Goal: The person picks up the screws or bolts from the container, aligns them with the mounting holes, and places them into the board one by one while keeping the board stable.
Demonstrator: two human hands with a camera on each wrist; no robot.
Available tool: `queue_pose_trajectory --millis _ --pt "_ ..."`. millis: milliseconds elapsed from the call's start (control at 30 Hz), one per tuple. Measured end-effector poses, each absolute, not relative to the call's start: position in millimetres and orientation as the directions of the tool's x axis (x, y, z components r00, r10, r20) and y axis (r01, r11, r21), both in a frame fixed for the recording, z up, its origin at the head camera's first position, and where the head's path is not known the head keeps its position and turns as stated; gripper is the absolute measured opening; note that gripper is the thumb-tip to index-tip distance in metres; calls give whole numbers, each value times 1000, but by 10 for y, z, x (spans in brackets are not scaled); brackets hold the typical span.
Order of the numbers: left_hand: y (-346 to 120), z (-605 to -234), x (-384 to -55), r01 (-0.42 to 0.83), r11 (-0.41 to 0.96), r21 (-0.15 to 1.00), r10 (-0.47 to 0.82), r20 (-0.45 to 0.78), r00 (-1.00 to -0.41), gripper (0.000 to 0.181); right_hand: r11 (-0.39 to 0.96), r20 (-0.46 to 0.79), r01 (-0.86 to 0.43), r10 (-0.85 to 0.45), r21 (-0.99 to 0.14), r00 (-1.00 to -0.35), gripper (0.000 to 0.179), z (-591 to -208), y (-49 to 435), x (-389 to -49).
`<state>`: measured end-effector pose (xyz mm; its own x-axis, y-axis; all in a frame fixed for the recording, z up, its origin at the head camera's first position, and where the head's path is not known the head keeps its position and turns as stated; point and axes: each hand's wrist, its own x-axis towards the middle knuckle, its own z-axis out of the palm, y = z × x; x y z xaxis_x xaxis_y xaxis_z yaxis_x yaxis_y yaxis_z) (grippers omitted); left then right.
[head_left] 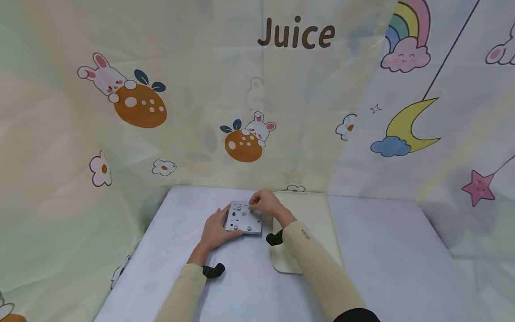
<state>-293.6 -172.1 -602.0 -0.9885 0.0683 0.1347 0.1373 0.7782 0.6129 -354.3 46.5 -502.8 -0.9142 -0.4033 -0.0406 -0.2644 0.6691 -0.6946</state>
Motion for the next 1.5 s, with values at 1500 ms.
queue_pose_trajectory --millis 1500 --pt "-1715 -5937 -2832 108 800 591 55 107 -993 120 677 -48 -275 -417 -683 -907 8 -5142 261 -3682"
